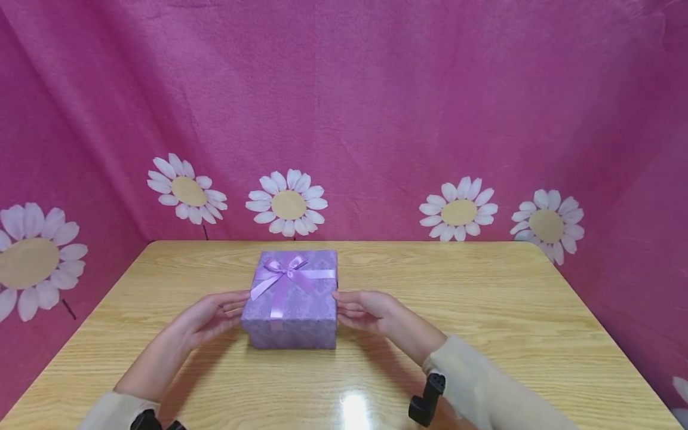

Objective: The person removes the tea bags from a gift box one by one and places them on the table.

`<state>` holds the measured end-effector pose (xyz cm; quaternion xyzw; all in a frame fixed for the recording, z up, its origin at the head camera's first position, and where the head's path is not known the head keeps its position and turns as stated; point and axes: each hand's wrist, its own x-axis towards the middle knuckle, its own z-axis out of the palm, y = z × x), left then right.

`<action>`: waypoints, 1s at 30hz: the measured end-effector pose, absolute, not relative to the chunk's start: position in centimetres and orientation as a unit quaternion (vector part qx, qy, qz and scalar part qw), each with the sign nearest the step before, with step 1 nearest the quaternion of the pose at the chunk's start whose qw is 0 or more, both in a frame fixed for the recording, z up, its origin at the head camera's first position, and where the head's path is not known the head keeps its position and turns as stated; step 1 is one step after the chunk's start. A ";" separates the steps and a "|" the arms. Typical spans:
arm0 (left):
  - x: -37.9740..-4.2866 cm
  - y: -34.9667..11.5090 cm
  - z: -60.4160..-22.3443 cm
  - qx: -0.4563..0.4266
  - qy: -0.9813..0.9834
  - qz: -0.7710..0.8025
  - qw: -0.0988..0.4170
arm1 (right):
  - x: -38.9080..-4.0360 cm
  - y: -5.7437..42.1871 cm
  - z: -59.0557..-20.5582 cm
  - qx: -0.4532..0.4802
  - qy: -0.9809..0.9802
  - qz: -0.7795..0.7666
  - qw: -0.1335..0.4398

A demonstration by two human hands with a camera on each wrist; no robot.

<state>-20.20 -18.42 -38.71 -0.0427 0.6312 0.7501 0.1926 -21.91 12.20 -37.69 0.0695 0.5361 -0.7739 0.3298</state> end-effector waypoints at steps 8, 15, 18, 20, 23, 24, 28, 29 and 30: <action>-19.5 -17.6 -38.8 -0.010 0.630 0.747 0.213 | -20.5 13.9 -37.7 0.069 0.525 -0.776 0.343; -18.5 -16.8 -38.7 -0.015 0.622 0.751 0.223 | -19.5 14.9 -37.5 0.061 0.527 -0.774 0.345; -18.3 -16.4 -38.5 -0.021 0.620 0.751 0.226 | -19.2 15.3 -37.4 0.065 0.529 -0.773 0.344; -18.2 -16.1 -38.3 -0.021 0.620 0.750 0.230 | -19.0 15.7 -37.4 0.066 0.530 -0.772 0.344; -18.0 -15.8 -38.1 -0.024 0.617 0.750 0.237 | -18.8 16.2 -37.4 0.062 0.527 -0.772 0.350; -18.0 -15.7 -38.1 -0.025 0.616 0.750 0.239 | -18.7 16.4 -37.4 0.057 0.527 -0.771 0.352; -17.8 -15.4 -38.0 -0.019 0.611 0.750 0.252 | -18.3 17.1 -37.5 0.040 0.532 -0.768 0.354; -17.8 -15.3 -38.0 -0.016 0.611 0.750 0.254 | -18.2 17.2 -37.5 0.036 0.534 -0.767 0.354; -17.7 -15.2 -38.0 -0.013 0.612 0.748 0.257 | -18.1 17.4 -37.5 0.032 0.537 -0.765 0.353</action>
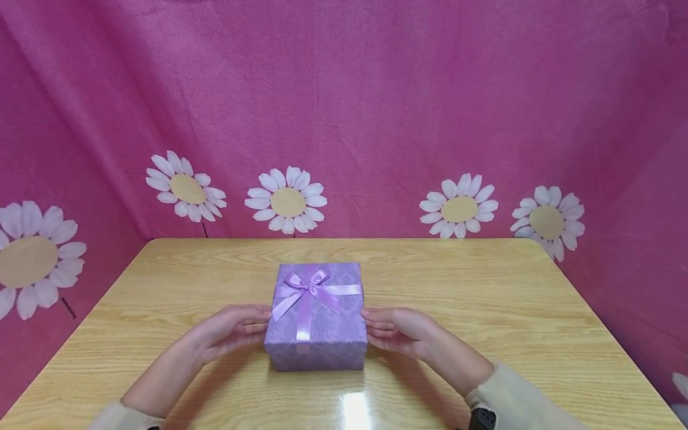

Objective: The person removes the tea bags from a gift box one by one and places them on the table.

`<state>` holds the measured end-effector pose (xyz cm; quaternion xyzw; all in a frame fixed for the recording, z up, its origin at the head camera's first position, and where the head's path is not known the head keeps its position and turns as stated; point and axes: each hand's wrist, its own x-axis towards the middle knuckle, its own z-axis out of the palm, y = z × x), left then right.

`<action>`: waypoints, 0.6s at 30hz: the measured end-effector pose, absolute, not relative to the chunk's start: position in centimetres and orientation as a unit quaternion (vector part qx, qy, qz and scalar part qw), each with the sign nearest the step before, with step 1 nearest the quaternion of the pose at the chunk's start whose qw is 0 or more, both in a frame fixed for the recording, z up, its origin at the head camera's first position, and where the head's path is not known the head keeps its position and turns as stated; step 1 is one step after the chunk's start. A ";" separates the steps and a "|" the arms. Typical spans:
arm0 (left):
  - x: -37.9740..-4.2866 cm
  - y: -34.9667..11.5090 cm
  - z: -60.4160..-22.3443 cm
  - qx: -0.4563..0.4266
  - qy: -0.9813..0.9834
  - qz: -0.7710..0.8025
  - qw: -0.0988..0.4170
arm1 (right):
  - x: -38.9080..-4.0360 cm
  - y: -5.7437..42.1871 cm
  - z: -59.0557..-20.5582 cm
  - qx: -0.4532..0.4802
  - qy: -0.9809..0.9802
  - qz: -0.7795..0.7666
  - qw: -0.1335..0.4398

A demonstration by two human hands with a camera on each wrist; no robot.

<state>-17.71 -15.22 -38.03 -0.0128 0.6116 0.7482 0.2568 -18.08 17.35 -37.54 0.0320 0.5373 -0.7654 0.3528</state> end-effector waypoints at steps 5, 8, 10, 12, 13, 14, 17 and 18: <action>-17.5 -14.9 -38.1 -0.003 0.614 0.744 0.264 | -17.6 18.0 -37.6 0.017 0.541 -0.762 0.355; -17.4 -14.6 -38.1 -0.001 0.615 0.742 0.267 | -17.4 18.3 -37.7 0.013 0.537 -0.764 0.357; -17.3 -14.4 -38.1 0.000 0.616 0.741 0.267 | -17.3 18.4 -37.7 0.013 0.535 -0.766 0.357; -17.2 -14.3 -38.0 0.002 0.618 0.739 0.268 | -17.1 18.6 -37.7 0.013 0.532 -0.768 0.356; -17.2 -14.2 -38.0 0.002 0.620 0.737 0.268 | -17.0 18.6 -37.8 0.012 0.530 -0.769 0.356; -17.1 -14.1 -38.0 0.002 0.622 0.736 0.268 | -17.0 18.7 -37.8 0.009 0.530 -0.770 0.356; -17.0 -14.1 -38.0 0.005 0.633 0.726 0.269 | -16.7 18.8 -37.9 0.000 0.527 -0.770 0.359; -17.0 -14.1 -38.0 0.004 0.635 0.725 0.269 | -16.7 18.8 -38.0 -0.002 0.527 -0.771 0.359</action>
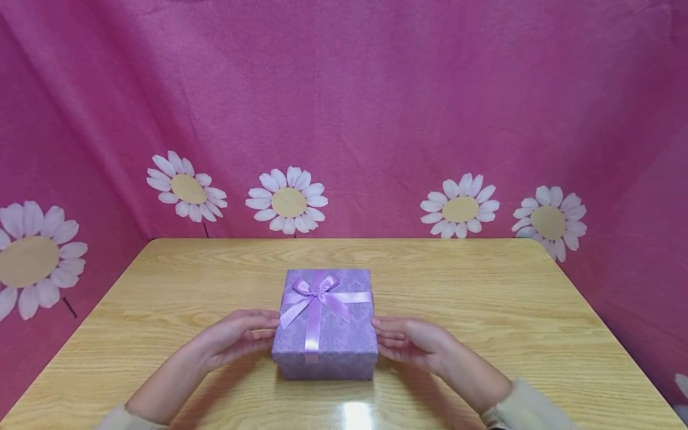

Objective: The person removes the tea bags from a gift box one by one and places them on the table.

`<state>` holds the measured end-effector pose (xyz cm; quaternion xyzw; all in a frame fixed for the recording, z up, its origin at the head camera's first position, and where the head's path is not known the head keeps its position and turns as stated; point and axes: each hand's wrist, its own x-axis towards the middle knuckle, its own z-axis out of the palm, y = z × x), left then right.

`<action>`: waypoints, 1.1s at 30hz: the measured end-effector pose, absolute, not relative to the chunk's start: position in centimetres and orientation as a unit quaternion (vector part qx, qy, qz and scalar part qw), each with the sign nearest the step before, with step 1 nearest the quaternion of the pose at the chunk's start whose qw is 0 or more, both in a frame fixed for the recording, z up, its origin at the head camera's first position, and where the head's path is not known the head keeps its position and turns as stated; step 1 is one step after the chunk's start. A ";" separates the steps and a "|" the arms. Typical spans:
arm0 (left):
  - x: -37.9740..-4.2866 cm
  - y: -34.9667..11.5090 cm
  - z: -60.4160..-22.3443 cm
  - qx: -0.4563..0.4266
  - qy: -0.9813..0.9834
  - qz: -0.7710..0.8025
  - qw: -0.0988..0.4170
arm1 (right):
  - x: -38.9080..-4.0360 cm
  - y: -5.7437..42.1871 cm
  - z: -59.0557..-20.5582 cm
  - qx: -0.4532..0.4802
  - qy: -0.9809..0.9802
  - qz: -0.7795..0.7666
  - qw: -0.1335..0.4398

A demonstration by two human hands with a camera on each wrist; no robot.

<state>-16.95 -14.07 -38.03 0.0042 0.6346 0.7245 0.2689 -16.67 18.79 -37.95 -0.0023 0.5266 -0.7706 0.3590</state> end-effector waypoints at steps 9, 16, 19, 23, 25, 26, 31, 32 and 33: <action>-17.0 -13.8 -37.9 0.008 0.636 0.723 0.270 | -16.5 19.0 -37.9 -0.002 0.528 -0.769 0.359; -17.2 -13.7 -37.5 0.000 0.628 0.730 0.270 | -16.6 18.9 -37.5 0.010 0.531 -0.770 0.352; -17.1 -13.8 -37.5 0.000 0.628 0.730 0.270 | -16.6 18.8 -37.6 0.008 0.529 -0.772 0.352; -17.0 -13.9 -37.5 0.003 0.631 0.727 0.272 | -16.5 18.8 -37.6 0.003 0.524 -0.776 0.351; -17.0 -14.0 -37.6 0.005 0.633 0.724 0.272 | -16.4 18.7 -37.6 0.004 0.525 -0.776 0.350; -16.9 -14.0 -37.6 0.006 0.634 0.723 0.273 | -16.4 18.7 -37.6 0.005 0.525 -0.777 0.349; -16.8 -14.1 -37.8 0.009 0.637 0.721 0.273 | -16.2 18.6 -37.6 0.008 0.526 -0.775 0.349; -16.8 -14.1 -37.8 0.009 0.637 0.721 0.273 | -16.2 18.6 -37.6 0.008 0.526 -0.775 0.349; -16.8 -14.1 -37.8 0.010 0.637 0.721 0.273 | -16.2 18.6 -37.6 0.007 0.525 -0.776 0.350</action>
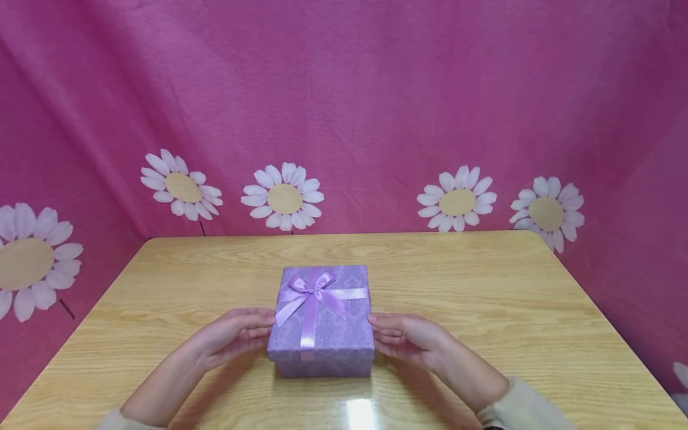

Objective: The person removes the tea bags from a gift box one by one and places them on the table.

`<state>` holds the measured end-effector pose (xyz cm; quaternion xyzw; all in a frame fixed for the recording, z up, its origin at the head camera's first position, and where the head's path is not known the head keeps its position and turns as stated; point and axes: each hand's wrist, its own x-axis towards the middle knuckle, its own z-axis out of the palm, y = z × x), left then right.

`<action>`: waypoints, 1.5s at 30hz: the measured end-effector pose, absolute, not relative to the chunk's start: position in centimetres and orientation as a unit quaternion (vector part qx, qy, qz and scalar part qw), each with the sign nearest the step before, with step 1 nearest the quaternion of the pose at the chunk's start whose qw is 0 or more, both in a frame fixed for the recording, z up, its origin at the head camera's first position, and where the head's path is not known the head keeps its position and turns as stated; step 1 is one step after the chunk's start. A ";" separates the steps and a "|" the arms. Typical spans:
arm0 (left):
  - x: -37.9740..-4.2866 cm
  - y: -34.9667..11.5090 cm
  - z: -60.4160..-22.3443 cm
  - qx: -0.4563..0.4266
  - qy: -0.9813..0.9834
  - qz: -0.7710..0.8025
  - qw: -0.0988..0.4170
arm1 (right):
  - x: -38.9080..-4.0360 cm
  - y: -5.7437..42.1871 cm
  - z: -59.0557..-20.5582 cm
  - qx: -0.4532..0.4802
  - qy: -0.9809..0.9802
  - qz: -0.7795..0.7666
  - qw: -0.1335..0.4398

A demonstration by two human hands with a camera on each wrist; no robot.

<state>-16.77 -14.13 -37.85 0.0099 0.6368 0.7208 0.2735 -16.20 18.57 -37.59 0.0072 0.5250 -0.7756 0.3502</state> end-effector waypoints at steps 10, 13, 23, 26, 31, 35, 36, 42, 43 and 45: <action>-16.7 -14.2 -37.7 0.006 0.633 0.722 0.278 | -16.3 18.6 -37.5 0.002 0.523 -0.775 0.354; -16.6 -14.1 -37.6 0.002 0.631 0.724 0.278 | -16.4 18.6 -37.4 0.003 0.525 -0.775 0.353; -16.4 -14.1 -37.4 0.004 0.631 0.724 0.278 | -16.3 18.6 -37.5 0.002 0.532 -0.770 0.352; -16.4 -14.2 -37.4 0.007 0.631 0.724 0.277 | -16.2 18.6 -37.4 0.002 0.529 -0.772 0.353; -16.4 -14.3 -37.4 0.007 0.631 0.726 0.274 | -16.1 18.5 -37.4 0.001 0.526 -0.773 0.355; -16.3 -14.3 -37.4 0.007 0.632 0.725 0.273 | -16.0 18.4 -37.3 0.001 0.530 -0.771 0.353; -16.3 -14.3 -37.4 0.006 0.631 0.726 0.272 | -16.0 18.4 -37.3 0.001 0.531 -0.770 0.353; -16.3 -14.3 -37.3 0.008 0.629 0.728 0.271 | -15.9 18.4 -37.2 0.005 0.526 -0.773 0.355; -16.3 -14.3 -37.2 0.009 0.630 0.728 0.271 | -16.0 18.4 -37.1 0.006 0.523 -0.774 0.356; -16.3 -14.4 -37.1 0.012 0.631 0.727 0.270 | -16.0 18.4 -37.0 0.006 0.521 -0.775 0.357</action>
